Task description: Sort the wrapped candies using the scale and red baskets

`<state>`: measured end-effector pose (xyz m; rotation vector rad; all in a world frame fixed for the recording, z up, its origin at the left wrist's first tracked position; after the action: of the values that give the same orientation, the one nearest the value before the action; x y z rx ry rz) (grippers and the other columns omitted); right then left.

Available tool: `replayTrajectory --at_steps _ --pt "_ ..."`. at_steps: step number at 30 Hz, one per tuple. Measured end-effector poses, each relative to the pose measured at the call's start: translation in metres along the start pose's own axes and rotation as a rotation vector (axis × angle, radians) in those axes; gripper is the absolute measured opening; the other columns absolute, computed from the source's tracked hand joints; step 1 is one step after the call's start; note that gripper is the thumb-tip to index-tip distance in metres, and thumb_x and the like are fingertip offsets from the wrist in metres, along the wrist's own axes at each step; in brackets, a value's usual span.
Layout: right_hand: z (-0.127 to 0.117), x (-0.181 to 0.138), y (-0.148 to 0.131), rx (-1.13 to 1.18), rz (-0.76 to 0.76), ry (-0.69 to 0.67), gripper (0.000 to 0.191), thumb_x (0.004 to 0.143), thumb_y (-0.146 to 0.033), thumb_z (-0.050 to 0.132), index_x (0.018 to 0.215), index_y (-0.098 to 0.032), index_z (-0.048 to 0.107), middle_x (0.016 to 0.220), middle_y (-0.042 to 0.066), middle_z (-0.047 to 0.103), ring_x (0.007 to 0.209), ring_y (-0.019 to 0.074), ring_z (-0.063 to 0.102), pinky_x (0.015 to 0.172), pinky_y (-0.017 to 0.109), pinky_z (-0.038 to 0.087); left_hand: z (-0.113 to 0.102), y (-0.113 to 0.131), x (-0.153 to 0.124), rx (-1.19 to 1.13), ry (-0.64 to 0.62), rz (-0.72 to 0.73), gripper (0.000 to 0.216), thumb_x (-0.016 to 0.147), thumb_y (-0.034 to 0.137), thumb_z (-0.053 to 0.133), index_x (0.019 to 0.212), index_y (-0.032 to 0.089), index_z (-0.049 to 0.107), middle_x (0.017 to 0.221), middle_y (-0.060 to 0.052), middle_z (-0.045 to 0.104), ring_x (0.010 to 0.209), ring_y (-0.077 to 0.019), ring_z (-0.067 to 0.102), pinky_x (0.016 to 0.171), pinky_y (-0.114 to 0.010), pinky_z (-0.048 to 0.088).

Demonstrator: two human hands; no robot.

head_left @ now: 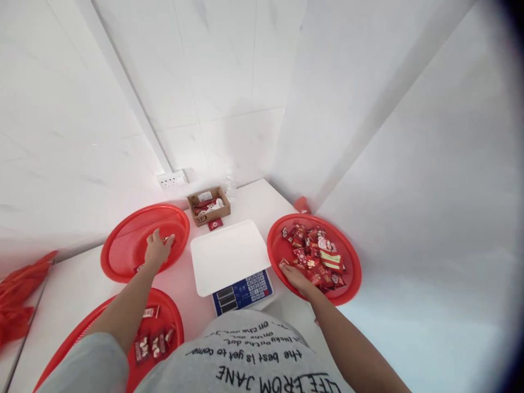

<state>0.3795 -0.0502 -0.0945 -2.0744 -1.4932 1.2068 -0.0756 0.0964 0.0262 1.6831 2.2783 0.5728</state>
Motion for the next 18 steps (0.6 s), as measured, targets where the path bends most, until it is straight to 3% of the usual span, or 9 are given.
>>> replayTrajectory --at_steps 3,6,10,12,15,18 --pt "0.003 0.009 0.011 -0.032 0.014 -0.054 0.035 0.084 -0.027 0.04 0.108 -0.016 0.064 0.117 0.01 0.061 0.108 0.02 0.055 0.097 0.033 0.035 0.014 0.009 -0.018 -0.072 0.015 0.082 0.062 0.082 0.043 0.044 0.131 0.007 0.031 0.132 -0.026 0.035 0.118 -0.036 0.042 0.089 -0.05 0.04" --pt "0.004 0.017 0.015 -0.071 -0.021 -0.047 0.034 0.079 -0.017 0.044 0.106 -0.017 0.065 0.111 0.007 0.065 0.102 0.0188 0.058 0.094 0.031 0.038 0.037 0.03 -0.051 -0.139 -0.016 0.206 0.054 0.082 0.038 0.045 0.128 0.01 0.036 0.128 -0.02 0.042 0.12 -0.0301 0.041 0.095 -0.047 0.038" --pt "-0.01 0.028 0.014 -0.153 -0.065 0.117 0.046 0.078 -0.011 0.039 0.123 -0.014 0.051 0.129 0.009 0.051 0.119 0.0187 0.044 0.102 0.031 0.029 0.051 0.066 -0.109 -0.238 -0.006 0.438 0.047 0.084 0.04 0.043 0.124 0.015 0.041 0.126 -0.015 0.045 0.122 -0.0273 0.039 0.101 -0.047 0.034" --pt "-0.023 0.035 0.014 -0.2 -0.059 0.206 0.05 0.079 -0.013 0.038 0.129 -0.012 0.044 0.136 0.012 0.042 0.125 0.0199 0.036 0.106 0.031 0.023 0.056 0.079 -0.135 -0.25 -0.064 0.506 0.046 0.085 0.041 0.042 0.124 0.016 0.041 0.128 -0.014 0.044 0.123 -0.026 0.039 0.102 -0.046 0.033" --pt "-0.036 0.049 0.017 -0.252 -0.042 0.263 0.054 0.08 -0.02 0.043 0.133 -0.011 0.038 0.142 0.014 0.031 0.131 0.0234 0.026 0.107 0.033 0.019 0.061 0.088 -0.161 -0.256 -0.171 0.535 0.045 0.087 0.041 0.04 0.126 0.019 0.039 0.129 -0.012 0.044 0.123 -0.0237 0.039 0.102 -0.045 0.034" --pt "-0.034 0.062 0.016 -0.348 -0.02 0.223 0.062 0.079 -0.032 0.048 0.136 -0.015 0.032 0.146 0.013 0.022 0.134 0.0261 0.019 0.107 0.036 0.018 0.063 0.086 -0.171 -0.251 -0.217 0.511 0.044 0.087 0.04 0.039 0.126 0.019 0.039 0.129 -0.011 0.046 0.122 -0.0229 0.041 0.102 -0.044 0.034"
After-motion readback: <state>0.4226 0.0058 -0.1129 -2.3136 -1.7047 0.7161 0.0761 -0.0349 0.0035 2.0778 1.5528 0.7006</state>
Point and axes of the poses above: each hand's wrist, its own x-axis towards the middle knuckle, its own z-axis out of the palm, y = z × x, the point moved 7 cm from there along x, towards the middle knuckle
